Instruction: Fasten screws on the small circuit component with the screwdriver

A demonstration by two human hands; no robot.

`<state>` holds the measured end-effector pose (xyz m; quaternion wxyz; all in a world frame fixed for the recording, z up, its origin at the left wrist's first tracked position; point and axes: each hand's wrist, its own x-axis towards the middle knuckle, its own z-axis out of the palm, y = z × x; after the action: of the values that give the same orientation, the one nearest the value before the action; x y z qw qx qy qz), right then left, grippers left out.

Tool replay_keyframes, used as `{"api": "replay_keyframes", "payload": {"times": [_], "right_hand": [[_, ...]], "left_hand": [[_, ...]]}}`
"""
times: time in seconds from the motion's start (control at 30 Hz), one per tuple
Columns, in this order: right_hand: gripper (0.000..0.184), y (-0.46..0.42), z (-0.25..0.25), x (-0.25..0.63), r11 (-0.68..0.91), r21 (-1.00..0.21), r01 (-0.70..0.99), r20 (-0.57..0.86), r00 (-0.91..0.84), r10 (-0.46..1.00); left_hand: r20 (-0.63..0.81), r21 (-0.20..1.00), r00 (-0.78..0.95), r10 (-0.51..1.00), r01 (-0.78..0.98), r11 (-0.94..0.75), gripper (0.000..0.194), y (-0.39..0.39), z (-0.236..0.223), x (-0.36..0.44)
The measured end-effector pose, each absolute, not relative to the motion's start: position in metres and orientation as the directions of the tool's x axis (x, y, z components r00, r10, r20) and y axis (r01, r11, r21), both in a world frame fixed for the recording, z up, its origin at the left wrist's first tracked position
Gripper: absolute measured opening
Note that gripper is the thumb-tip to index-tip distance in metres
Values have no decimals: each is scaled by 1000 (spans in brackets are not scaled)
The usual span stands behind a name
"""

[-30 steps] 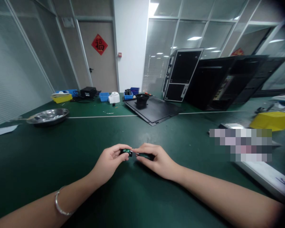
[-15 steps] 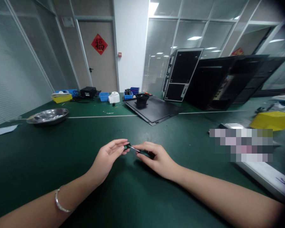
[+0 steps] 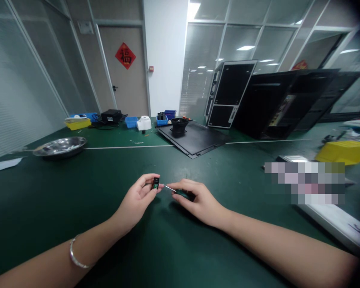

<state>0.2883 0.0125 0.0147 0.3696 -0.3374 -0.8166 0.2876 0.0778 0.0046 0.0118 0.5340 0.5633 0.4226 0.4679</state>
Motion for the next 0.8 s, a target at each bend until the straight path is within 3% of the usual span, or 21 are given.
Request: {"api": "replay_keyframes", "payload": {"times": [0.13,0.37,0.63,0.8], "right_hand": [[29,13,14,288,606,-723,332,411,-498,764],[27,13,16,289,608,-724,325,406,-512,757],[26,13,17,289,623,-716,313,419,-522,743],[27,13,15,289,625,-721,301,433,-509,744]], "left_hand": [[107,994,186,977,-2,-108,35,4,12,79],[73,997,183,980,8,-76,50,2,16,80],[100,995,140,985,4,-102,25,4,15,79],[75,997,134,988,0,-76,29,2,19,80]]}}
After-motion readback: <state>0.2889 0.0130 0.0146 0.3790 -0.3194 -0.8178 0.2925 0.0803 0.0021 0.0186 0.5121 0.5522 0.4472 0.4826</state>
